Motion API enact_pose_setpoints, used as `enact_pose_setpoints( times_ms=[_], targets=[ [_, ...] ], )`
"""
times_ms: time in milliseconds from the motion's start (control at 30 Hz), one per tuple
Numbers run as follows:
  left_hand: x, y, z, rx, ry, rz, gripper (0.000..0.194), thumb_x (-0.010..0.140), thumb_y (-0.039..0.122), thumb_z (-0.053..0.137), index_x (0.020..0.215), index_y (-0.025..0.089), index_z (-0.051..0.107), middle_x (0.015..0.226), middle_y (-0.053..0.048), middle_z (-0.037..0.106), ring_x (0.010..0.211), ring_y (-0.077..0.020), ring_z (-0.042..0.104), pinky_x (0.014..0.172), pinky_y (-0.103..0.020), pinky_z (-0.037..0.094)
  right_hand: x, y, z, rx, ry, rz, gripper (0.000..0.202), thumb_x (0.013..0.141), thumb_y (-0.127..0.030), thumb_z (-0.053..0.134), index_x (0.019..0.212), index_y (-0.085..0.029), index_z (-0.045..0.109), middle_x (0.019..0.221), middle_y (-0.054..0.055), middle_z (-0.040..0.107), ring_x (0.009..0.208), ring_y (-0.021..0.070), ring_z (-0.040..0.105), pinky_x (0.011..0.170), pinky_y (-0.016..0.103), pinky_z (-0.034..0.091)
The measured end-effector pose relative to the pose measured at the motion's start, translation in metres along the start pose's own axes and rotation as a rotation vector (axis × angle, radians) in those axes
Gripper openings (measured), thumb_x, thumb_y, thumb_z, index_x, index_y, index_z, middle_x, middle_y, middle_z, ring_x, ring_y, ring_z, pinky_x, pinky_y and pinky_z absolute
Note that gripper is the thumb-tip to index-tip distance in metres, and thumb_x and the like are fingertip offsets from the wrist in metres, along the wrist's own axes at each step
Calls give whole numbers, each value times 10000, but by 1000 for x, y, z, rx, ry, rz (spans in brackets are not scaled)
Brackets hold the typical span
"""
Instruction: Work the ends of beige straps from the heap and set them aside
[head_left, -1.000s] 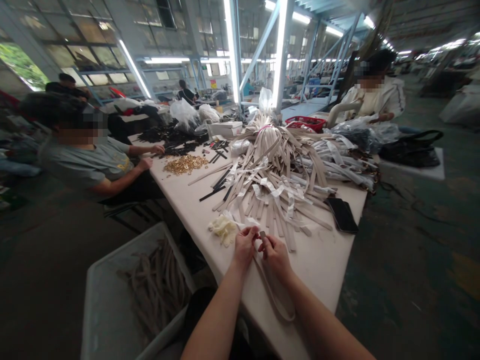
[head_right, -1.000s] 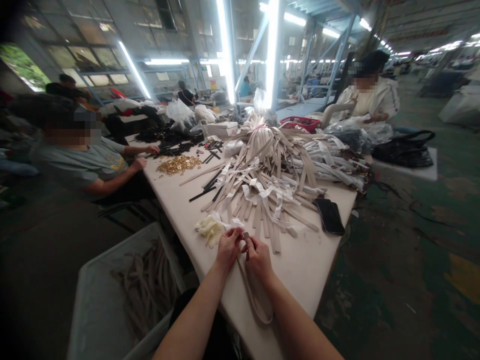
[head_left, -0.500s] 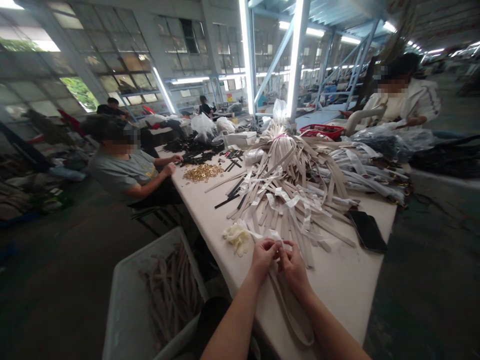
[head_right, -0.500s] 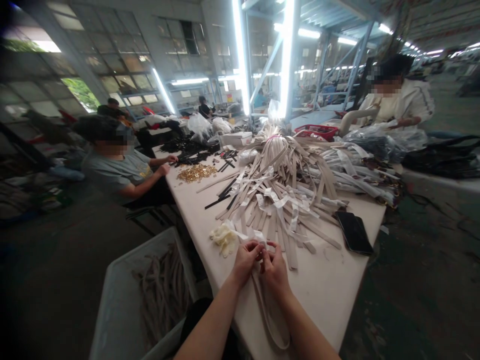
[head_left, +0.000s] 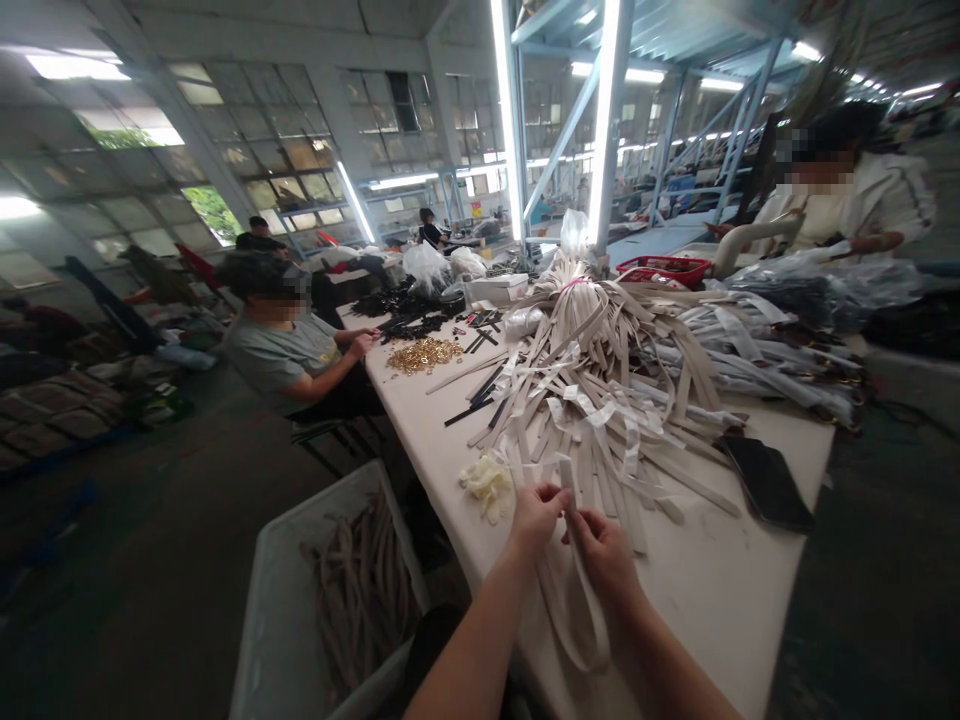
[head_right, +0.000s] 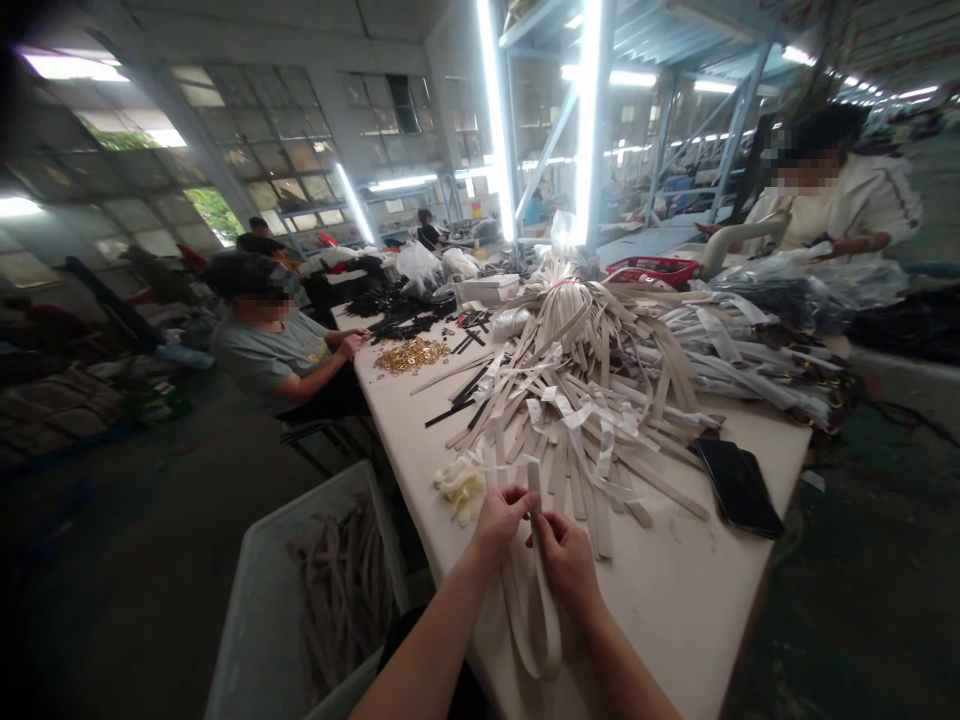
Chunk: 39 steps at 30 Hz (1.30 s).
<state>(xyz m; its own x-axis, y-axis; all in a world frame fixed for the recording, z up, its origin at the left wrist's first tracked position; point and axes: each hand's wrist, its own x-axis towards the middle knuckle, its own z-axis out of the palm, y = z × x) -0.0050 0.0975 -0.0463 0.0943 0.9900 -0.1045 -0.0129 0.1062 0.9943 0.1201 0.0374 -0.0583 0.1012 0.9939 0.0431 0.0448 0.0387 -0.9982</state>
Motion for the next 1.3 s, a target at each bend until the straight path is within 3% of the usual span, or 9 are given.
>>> enact_pose_setpoints(
  times_ms=[133, 333, 400, 600, 733, 833, 1067, 1200, 1300],
  targets=[
    [-5, 2, 1, 51, -34, -43, 308, 695, 416, 782, 670, 122, 694, 627, -50, 633, 567, -146, 550, 551, -259, 416, 1, -1, -2, 89, 9, 39, 517, 869, -638, 578, 883, -141, 723, 700, 84, 714, 613, 208, 638, 579, 275, 468],
    [4, 32, -5, 62, 168, 102, 309, 780, 437, 700, 748, 129, 692, 667, -30, 636, 610, -134, 552, 584, -238, 426, -2, -2, 0, 229, -244, 110, 473, 864, -609, 610, 868, -141, 678, 683, 74, 702, 477, 156, 589, 454, 243, 431],
    [1, 33, -3, 108, 127, 96, 287, 774, 415, 707, 735, 132, 690, 661, -31, 637, 611, -137, 560, 578, -236, 427, -2, 1, 2, 232, -223, 118, 456, 863, -601, 619, 860, -147, 667, 664, 62, 690, 470, 153, 585, 439, 236, 423],
    [-14, 16, 5, 95, -76, -94, 293, 751, 416, 710, 694, 139, 636, 561, -9, 579, 434, -130, 513, 442, -245, 386, 3, 8, 2, 313, -134, 134, 444, 879, -593, 605, 851, -153, 659, 665, 37, 659, 455, 145, 573, 431, 245, 428],
    [-7, 27, -3, 150, 110, 19, 294, 743, 421, 722, 712, 135, 657, 620, -31, 625, 548, -144, 574, 514, -235, 425, 2, 9, 2, 383, -294, 144, 415, 851, -548, 669, 946, -143, 670, 715, 59, 695, 511, 167, 623, 490, 260, 453],
    [-3, 37, -7, 167, 211, 89, 296, 773, 432, 698, 755, 138, 679, 644, -30, 640, 607, -146, 591, 555, -228, 438, 1, 11, 3, 391, -385, 181, 411, 855, -545, 666, 913, -138, 672, 688, 61, 695, 508, 164, 624, 483, 246, 427],
    [-22, 24, 8, 146, -52, -71, 275, 775, 407, 673, 697, 145, 642, 508, -2, 574, 410, -136, 513, 425, -241, 383, 7, 15, 3, 367, -233, 144, 452, 869, -604, 617, 786, -160, 631, 630, 23, 647, 444, 136, 571, 440, 237, 397],
    [-16, 30, 4, 167, 141, 25, 287, 761, 415, 692, 691, 139, 653, 592, -22, 620, 507, -135, 553, 488, -234, 417, 4, 10, 0, 468, -371, 202, 415, 864, -559, 649, 942, -151, 646, 772, 69, 707, 507, 176, 645, 484, 272, 468],
    [-11, 37, -1, 181, 244, 105, 301, 772, 436, 686, 732, 137, 681, 638, -33, 641, 598, -147, 585, 561, -237, 443, 1, 8, -1, 487, -477, 228, 410, 875, -534, 648, 957, -132, 651, 718, 70, 704, 529, 184, 665, 511, 273, 488]
  ],
)
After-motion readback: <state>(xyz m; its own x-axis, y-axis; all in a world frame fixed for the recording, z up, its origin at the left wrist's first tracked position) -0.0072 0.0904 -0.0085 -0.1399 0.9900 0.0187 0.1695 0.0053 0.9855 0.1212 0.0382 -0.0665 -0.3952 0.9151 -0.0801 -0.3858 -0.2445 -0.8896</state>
